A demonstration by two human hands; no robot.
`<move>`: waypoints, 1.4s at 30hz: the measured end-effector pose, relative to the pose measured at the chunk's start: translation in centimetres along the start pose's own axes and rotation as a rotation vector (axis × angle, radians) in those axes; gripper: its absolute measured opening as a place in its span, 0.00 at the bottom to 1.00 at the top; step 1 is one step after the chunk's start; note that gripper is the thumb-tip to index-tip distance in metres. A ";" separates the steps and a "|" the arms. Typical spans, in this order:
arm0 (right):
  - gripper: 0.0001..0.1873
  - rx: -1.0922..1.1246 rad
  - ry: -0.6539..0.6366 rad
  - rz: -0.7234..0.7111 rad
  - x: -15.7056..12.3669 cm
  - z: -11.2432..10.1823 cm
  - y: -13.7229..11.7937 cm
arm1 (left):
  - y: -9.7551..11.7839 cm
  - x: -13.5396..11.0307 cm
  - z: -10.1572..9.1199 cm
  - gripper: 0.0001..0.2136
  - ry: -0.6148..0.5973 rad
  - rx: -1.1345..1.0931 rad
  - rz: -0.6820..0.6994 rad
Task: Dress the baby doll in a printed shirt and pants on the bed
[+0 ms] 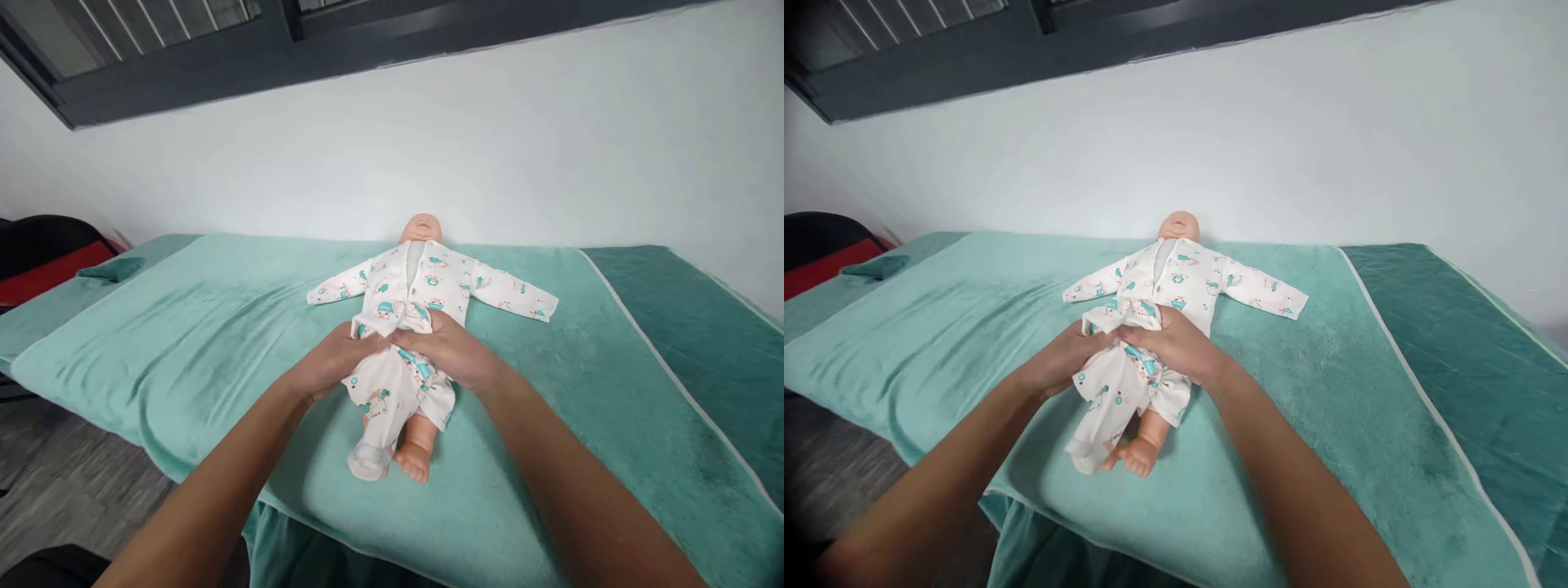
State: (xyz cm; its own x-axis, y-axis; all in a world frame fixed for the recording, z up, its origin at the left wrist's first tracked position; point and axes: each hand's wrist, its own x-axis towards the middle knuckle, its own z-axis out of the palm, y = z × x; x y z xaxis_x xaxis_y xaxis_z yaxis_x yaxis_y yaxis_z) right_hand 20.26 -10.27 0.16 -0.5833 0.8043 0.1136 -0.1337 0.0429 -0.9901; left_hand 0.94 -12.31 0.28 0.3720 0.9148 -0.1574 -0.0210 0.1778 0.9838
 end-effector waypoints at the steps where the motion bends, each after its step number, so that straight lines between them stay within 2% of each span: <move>1: 0.17 0.002 0.015 0.001 0.1 0.0 0.1 | 0.2 -0.2 -0.2 0.18 -0.034 0.045 -0.014; 3: 0.18 -0.033 0.030 0.001 0.2 0.1 0.1 | 0.4 -0.7 -0.1 0.19 -0.056 0.077 -0.021; 7: 0.14 -0.176 0.008 -0.001 0.0 0.3 0.0 | -0.1 -2.3 1.4 0.20 0.073 -0.117 0.015; 11: 0.12 -0.354 -0.054 0.003 -0.3 0.6 -0.4 | -0.7 -4.8 3.6 0.22 0.203 -0.288 -0.097; 16: 0.03 -0.683 -0.035 -0.008 -0.3 0.6 -0.7 | -0.8 -7.4 5.7 0.19 0.297 -0.318 -0.139; 21: 0.09 -0.855 -0.076 -0.034 -0.2 0.8 -0.7 | -1.3 -9.1 7.4 0.17 0.323 -0.396 -0.104; 26: 0.09 -0.957 -0.154 0.005 -0.5 0.9 -0.6 | -2.7 -10.4 9.6 0.20 0.532 -0.653 -0.127; 30: 0.09 -1.018 -0.199 0.031 -0.6 0.8 -0.7 | -4.6 -11.2 11.1 0.18 0.646 -0.799 -0.182; 33: 0.09 -1.038 -0.218 0.056 -0.7 0.8 -1.0 | -6.8 -11.9 11.4 0.18 0.695 -0.722 -0.180; 37: 0.05 -1.067 -0.283 0.108 -0.7 1.0 -1.6 | -9.1 -12.5 10.2 0.17 0.736 -0.520 -0.147; 39: 0.04 -1.081 -0.297 0.135 -0.7 1.2 -1.8 | -9.3 -12.5 9.2 0.16 0.750 -0.438 -0.165; 42: 0.05 -1.088 -0.287 0.163 -0.7 1.2 -2.0 | -8.6 -12.2 8.0 0.14 0.718 -0.222 -0.218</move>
State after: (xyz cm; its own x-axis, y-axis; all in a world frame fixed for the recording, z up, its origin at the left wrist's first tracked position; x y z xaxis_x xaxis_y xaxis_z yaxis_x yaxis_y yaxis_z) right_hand 19.94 -11.68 2.14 -0.7110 0.6877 -0.1469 0.6453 0.5549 -0.5251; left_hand 4.05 -27.92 -5.62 -0.3004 0.8480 -0.4367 -0.2298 0.3800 0.8960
